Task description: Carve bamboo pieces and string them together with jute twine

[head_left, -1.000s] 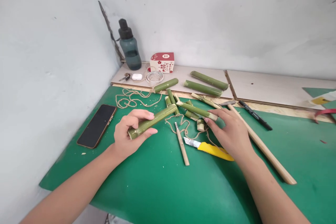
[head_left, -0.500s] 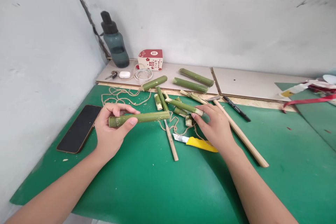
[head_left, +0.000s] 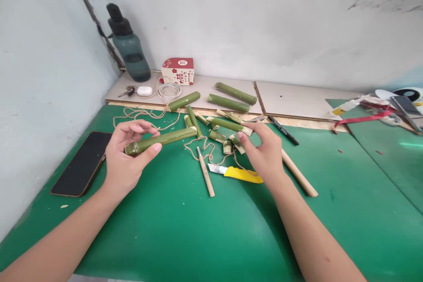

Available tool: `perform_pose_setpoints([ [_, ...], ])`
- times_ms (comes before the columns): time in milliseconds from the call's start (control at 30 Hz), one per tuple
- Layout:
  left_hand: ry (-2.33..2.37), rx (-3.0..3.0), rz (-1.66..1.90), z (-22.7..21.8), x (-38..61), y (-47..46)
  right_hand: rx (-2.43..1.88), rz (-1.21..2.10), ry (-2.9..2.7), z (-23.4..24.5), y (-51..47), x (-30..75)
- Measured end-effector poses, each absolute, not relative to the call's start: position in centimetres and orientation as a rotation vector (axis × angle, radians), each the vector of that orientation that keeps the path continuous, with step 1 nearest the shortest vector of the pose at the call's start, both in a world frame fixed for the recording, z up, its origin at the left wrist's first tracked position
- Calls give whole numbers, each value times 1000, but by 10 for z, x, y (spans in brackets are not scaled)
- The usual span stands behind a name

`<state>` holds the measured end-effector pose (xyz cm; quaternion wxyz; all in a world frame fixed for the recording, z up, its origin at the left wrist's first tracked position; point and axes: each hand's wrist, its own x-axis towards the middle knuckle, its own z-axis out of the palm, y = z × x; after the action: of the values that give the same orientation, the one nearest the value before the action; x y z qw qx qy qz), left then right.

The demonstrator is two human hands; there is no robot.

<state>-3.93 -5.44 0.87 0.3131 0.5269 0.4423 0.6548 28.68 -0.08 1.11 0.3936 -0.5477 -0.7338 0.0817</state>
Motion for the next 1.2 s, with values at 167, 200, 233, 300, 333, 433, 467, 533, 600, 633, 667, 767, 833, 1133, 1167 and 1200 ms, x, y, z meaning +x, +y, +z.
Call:
perform_pose_setpoints([
  [167,1137,1416,1650,9,-39,-54,-1375,135,-1775,14,-3,288],
  [200,1186,1475,1642,9,-39,-54,-1372,120,-1737,15,-3,288],
  [233,1251,1549,1635,9,-39,-55,-1372,107,-1690,17,-4,289],
  [300,1393,1723,1617,9,-40,-57,-1371,97,-1574,20,-5,290],
  [333,1452,1821,1597,9,-40,-57,-1366,129,-1507,22,-5,290],
  [433,1524,2123,1453,9,-43,-56,-1298,464,-1276,24,-2,289],
  [467,1525,2207,1378,8,-45,-55,-1262,639,-1198,24,-1,288],
  [533,1522,2315,1230,6,-48,-52,-1194,970,-1069,24,0,286],
  [600,1541,2343,1135,5,-50,-51,-1144,1173,-979,24,0,284],
  [633,1555,2337,1107,4,-50,-51,-1125,1223,-949,24,-1,282],
  [667,1563,2324,1088,4,-49,-51,-1107,1250,-926,25,-3,281],
  [767,1539,2251,1054,6,-42,-57,-1058,1331,-924,26,-10,274],
  [833,1511,2143,1031,7,-36,-63,-1053,1378,-978,27,-15,269],
  [1133,1219,1944,1013,4,-19,-81,-1194,1460,-1125,27,-37,242],
  [1167,1201,1877,1011,4,-15,-83,-1194,1477,-1129,27,-39,240],
  [1200,1183,1787,998,6,-12,-85,-1190,1488,-1134,28,-41,238],
])
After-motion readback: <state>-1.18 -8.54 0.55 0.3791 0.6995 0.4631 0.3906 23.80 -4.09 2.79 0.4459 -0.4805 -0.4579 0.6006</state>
